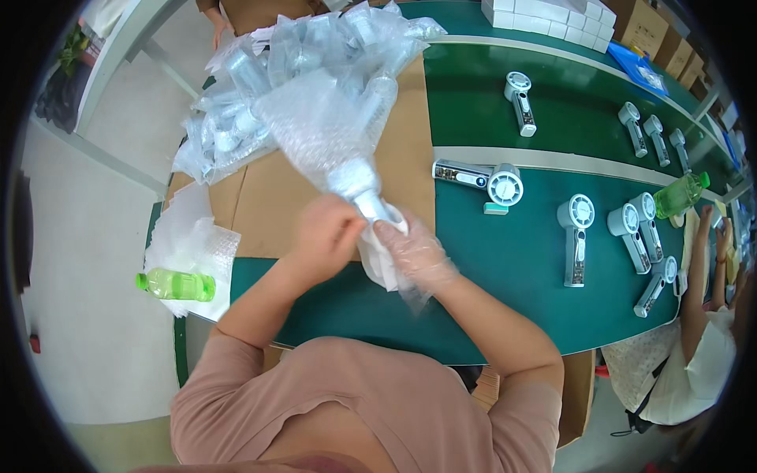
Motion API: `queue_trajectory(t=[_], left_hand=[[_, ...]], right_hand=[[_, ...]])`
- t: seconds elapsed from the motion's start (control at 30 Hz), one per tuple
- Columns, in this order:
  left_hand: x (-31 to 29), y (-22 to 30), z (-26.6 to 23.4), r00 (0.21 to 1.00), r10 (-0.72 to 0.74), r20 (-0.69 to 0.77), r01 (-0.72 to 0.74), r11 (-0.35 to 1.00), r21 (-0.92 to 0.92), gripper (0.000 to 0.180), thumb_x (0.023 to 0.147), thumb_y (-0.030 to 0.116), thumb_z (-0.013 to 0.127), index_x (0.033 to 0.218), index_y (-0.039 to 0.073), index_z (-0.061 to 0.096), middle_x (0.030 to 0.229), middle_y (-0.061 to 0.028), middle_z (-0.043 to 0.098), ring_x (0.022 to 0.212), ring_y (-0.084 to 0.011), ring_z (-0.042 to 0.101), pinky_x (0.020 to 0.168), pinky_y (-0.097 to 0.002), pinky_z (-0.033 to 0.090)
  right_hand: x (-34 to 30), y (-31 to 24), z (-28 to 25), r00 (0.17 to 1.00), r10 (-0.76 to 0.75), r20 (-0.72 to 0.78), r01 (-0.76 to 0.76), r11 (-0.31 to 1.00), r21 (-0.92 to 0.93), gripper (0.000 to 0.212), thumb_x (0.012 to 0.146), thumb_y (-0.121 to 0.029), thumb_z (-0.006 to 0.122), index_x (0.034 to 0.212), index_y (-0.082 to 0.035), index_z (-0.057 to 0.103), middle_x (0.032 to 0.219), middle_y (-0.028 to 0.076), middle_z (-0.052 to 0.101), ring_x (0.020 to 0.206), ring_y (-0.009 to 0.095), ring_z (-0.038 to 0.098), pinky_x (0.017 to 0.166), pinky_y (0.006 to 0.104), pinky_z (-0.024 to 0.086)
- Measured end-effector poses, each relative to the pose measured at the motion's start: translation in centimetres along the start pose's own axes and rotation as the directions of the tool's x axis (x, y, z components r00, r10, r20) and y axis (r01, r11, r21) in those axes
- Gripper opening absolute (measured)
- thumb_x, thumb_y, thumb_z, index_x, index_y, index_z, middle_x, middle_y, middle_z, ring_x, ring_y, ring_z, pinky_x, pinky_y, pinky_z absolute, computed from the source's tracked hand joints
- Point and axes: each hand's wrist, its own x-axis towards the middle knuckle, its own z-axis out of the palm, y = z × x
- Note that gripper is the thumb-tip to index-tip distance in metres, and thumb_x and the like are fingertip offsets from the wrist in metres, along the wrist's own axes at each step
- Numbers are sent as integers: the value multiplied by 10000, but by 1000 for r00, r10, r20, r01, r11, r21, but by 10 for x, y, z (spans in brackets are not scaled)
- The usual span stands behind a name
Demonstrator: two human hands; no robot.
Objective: The person wipes the surface of small white electronic devices using a white cloth. They pick up each device from a pile of bubble-wrapped items, wipe it thoroughly, and place it on the green table. The person occasionally uses a green liquid from a bottle to moisten the cloth during the process.
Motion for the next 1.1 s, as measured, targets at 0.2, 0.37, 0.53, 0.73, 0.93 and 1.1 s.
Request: queue_trajectory(t=[0.2, 0.37, 0.53, 0.73, 0.93, 1.1], left_hand=[[1, -20, 7, 790, -608, -72, 570, 773, -278, 518, 677, 29, 742, 1149, 15, 529, 968, -88, 560, 850, -175, 547, 729, -310, 452], [11, -15, 35, 834, -550, 36, 378, 524, -763, 267, 835, -6, 518, 1084, 0, 616, 1000, -88, 664, 918, -186, 628, 825, -328, 488], [-6, -20, 58, 721, -541, 433, 604, 184, -776, 218, 927, 107, 494, 1073, -2, 612, 967, -61, 649, 884, -137, 608, 756, -309, 494], [-1, -10, 29, 865, -457, -206, 414, 884, -218, 120, 892, 103, 568, 963, 9, 587, 829, -79, 567, 753, -198, 586, 670, -340, 471], [20, -6, 16, 978, -144, -153, 133, 988, -80, 183, 793, 94, 670, 944, 27, 592, 901, -130, 539, 789, -315, 564, 674, -384, 470], [19, -8, 3, 955, -287, -74, 272, 948, -167, 192, 784, 62, 669, 964, 11, 626, 916, -156, 575, 844, -334, 585, 692, -390, 485]], right_hand=[[-1, 1, 10, 972, -163, 169, 90, 923, 375, 624, 875, -287, 680, 1356, -32, 374, 1161, 94, 567, 1020, 151, 562, 890, 307, 472], [-10, 9, 15, 949, -161, 272, 29, 901, 432, 624, 885, -334, 666, 1357, -51, 371, 1124, 80, 567, 1003, 145, 564, 880, 303, 478], [-8, 6, 15, 981, 36, 191, -158, 723, 672, 370, 940, -249, 584, 1224, -50, 452, 1036, 78, 591, 892, 157, 618, 764, 330, 535], [1, 17, 16, 975, 62, 211, -166, 839, 518, 365, 916, -186, 592, 1224, -39, 462, 1014, 93, 602, 865, 180, 630, 734, 337, 544], [-6, 0, 5, 941, 211, 264, -323, 791, 520, 349, 900, -226, 604, 1174, -32, 506, 953, 80, 628, 792, 173, 646, 699, 305, 533], [-2, 1, 5, 975, 106, 198, -160, 945, 284, 352, 883, -218, 623, 1146, -15, 505, 974, 109, 619, 860, 168, 631, 731, 320, 521]])
